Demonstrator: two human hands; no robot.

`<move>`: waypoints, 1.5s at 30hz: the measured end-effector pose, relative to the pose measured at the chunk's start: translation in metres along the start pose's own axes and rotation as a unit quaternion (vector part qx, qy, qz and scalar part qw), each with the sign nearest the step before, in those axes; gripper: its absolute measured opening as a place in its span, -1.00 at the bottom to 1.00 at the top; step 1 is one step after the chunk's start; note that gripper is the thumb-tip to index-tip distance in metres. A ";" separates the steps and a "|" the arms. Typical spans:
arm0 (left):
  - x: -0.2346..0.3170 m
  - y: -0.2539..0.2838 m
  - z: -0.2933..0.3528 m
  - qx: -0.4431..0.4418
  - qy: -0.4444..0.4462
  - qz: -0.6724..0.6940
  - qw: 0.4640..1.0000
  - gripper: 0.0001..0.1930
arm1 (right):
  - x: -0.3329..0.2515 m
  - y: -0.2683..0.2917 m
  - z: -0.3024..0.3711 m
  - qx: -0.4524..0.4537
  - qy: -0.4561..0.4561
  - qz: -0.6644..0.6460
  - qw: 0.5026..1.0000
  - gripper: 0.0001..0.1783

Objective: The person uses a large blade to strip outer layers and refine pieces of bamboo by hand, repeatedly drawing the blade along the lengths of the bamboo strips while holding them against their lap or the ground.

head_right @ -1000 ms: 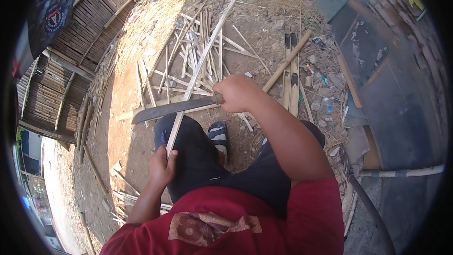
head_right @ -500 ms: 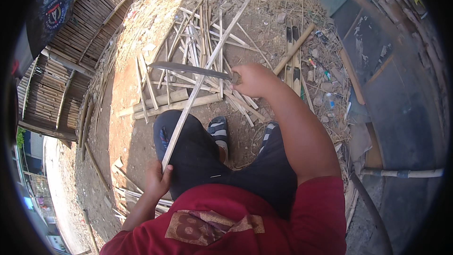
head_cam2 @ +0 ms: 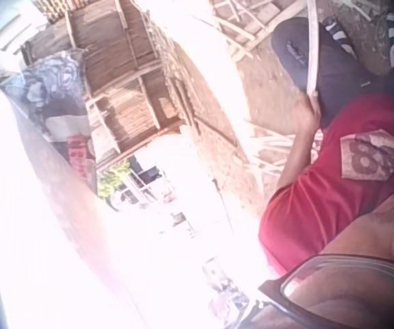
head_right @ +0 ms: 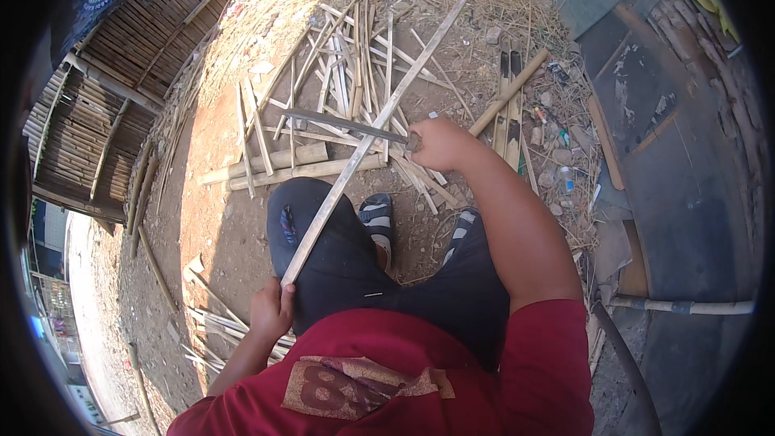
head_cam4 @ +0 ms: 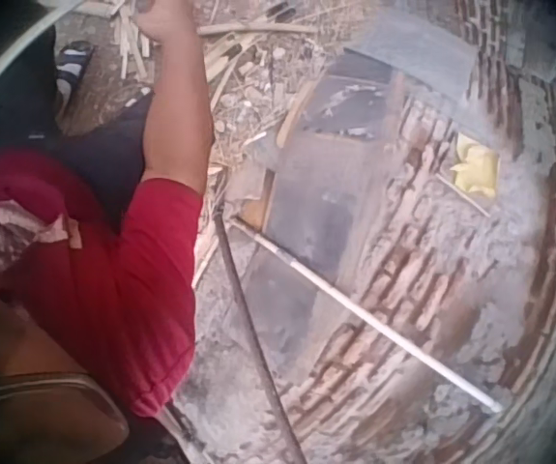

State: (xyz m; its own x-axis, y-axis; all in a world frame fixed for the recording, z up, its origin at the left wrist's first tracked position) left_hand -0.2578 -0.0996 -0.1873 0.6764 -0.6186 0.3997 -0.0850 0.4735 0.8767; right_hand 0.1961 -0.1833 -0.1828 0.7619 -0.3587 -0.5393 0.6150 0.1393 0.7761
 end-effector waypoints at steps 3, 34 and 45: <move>-0.009 -0.001 0.002 -0.015 -0.017 0.041 0.999 -0.57 | -0.055 -0.011 0.017 -0.034 0.068 0.125 0.989 -0.49; -0.135 -0.035 0.056 0.005 -0.034 0.007 0.999 -0.65 | 0.040 0.073 0.059 0.172 -0.109 -0.177 0.963 -0.45; -0.146 -0.014 0.043 0.046 -0.078 -0.114 0.989 -0.69 | 0.086 0.065 0.064 0.147 -0.164 -0.161 0.962 -0.37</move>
State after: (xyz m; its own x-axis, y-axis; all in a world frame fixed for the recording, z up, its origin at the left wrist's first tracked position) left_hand -0.3867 -0.0427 -0.2461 0.5648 -0.7958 0.2183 -0.0145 0.2549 0.9669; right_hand 0.2888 -0.2640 -0.1578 0.4064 -0.6181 -0.6729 0.6877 -0.2780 0.6707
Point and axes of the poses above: each hand's wrist, its own z-axis away from the middle knuckle, its own y-axis out of the back of the hand, x = y × z, the point moved 2 cm from there along -z, towards the middle knuckle, and after that the axes turned 13 degrees about -x, right-handed, at the moved point
